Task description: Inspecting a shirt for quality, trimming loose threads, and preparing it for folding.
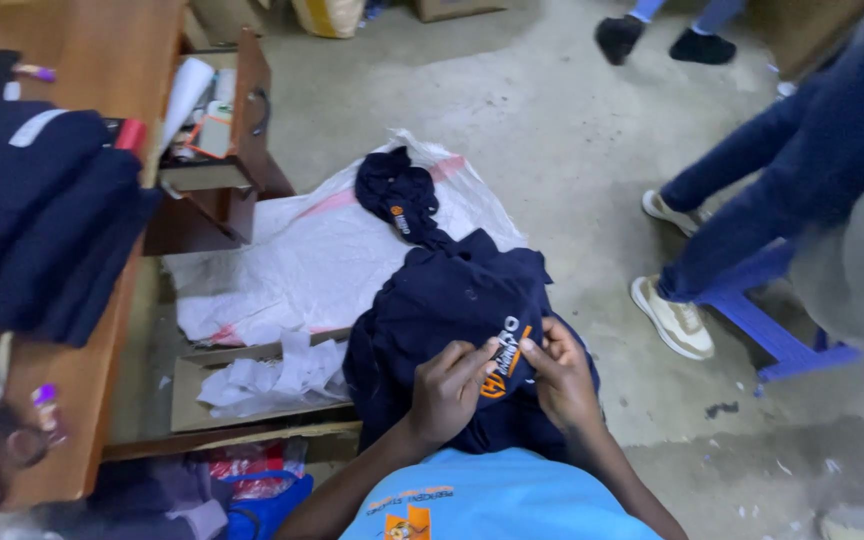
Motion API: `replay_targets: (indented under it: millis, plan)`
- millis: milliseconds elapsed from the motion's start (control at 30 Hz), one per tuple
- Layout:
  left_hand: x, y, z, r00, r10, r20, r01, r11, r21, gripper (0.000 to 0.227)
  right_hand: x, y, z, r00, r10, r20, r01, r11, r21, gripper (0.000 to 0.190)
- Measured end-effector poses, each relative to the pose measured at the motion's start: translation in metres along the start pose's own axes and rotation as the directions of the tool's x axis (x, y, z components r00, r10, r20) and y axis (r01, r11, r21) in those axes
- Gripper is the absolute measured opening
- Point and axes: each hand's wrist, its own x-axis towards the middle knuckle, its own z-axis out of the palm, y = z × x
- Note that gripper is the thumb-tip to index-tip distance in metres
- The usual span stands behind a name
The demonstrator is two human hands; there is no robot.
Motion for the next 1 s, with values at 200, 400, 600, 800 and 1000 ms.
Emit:
replay_targets:
  millis: [200, 400, 600, 800, 1000]
  plan:
    - [0.006, -0.034, -0.051, 0.930, -0.367, 0.030, 0.364, 0.904, -0.224, 0.042, -0.001, -0.016, -0.005, 0.975, 0.212, -0.067, -0.216, 0.975, -0.047, 0.048]
    - [-0.034, -0.124, -0.131, 0.827, -0.445, -0.343, 0.552, 0.756, 0.351, 0.033, 0.017, -0.025, -0.006, 0.949, 0.193, -0.248, -0.314, 0.585, -0.747, 0.077]
    - [-0.075, -0.197, -0.251, 0.673, -0.308, -0.673, 0.738, 0.215, 0.640, 0.030, 0.021, -0.012, -0.015, 0.983, 0.075, -0.170, -0.181, 0.602, -0.778, 0.046]
    - [-0.100, -0.299, -0.289, 0.580, -0.200, -0.789, 0.752, -0.242, 0.614, 0.025, 0.016, -0.019, 0.002, 0.990, 0.075, -0.120, -0.138, 0.687, -0.713, 0.036]
    - [-0.090, -0.304, -0.294, 0.446, -0.452, -0.772, 0.595, -0.495, 0.633, 0.037, 0.022, 0.003, -0.023, 0.988, -0.013, -0.157, -0.096, 0.743, -0.663, 0.035]
